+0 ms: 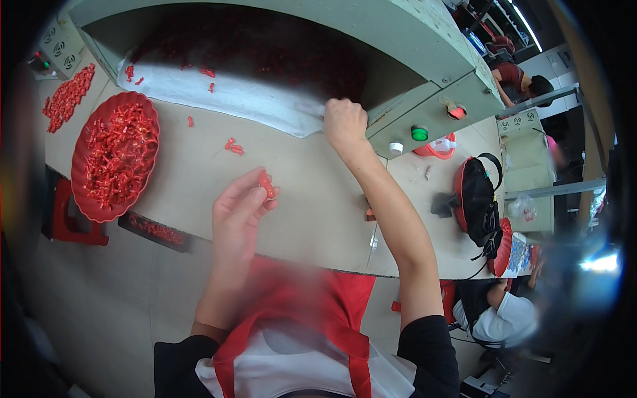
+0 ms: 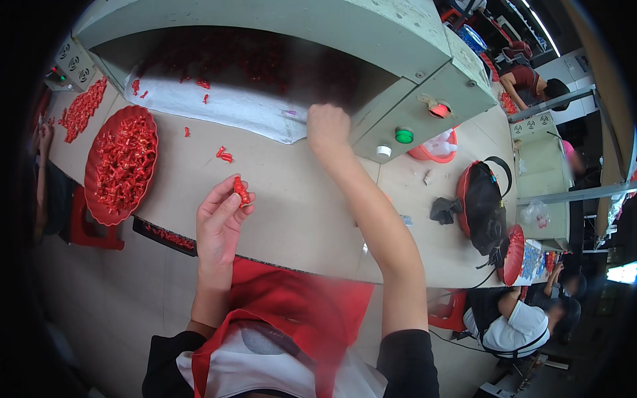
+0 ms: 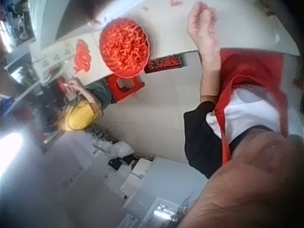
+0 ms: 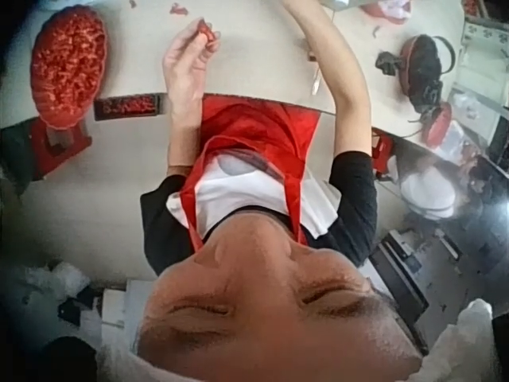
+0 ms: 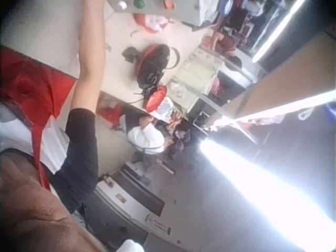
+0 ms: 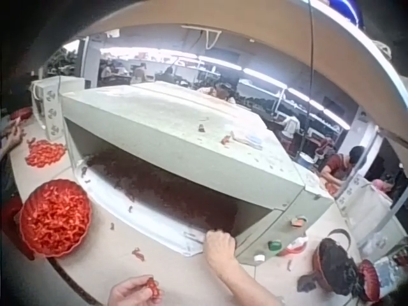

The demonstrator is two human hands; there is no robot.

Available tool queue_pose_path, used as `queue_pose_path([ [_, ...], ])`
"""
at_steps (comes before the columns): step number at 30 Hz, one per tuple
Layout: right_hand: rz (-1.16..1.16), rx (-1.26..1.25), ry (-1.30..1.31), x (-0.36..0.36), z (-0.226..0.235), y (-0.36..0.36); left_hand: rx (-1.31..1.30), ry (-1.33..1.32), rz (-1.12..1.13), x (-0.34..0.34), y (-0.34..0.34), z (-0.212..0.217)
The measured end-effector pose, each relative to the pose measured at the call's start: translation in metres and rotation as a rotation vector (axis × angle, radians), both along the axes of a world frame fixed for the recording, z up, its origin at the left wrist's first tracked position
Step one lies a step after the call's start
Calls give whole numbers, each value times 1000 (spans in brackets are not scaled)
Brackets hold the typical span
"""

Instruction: The person assembles small red plastic toy parts by applying glue with a precision applicator.

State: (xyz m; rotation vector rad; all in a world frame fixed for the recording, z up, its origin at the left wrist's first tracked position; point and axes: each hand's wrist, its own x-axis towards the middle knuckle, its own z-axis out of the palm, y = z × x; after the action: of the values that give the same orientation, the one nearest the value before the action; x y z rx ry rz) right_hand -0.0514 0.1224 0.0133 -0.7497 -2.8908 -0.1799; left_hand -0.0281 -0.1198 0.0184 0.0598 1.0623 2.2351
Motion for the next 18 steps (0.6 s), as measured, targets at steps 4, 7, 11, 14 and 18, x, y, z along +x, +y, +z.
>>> queue_pose_path([
  [4,32,-53,34,1,7,-1,-11,10,2,0,-1,-1],
  [7,-135,-303,289,-10,22,0,7,2,14,-2,-3,-2],
  [11,-149,-224,390,-18,23,18,36,-2,17,-1,-4,-2],
  [14,-103,-291,279,-19,23,18,10,-26,31,-6,-9,-4],
  [18,-85,-503,67,-4,18,-4,21,-12,48,-13,-12,-12],
])
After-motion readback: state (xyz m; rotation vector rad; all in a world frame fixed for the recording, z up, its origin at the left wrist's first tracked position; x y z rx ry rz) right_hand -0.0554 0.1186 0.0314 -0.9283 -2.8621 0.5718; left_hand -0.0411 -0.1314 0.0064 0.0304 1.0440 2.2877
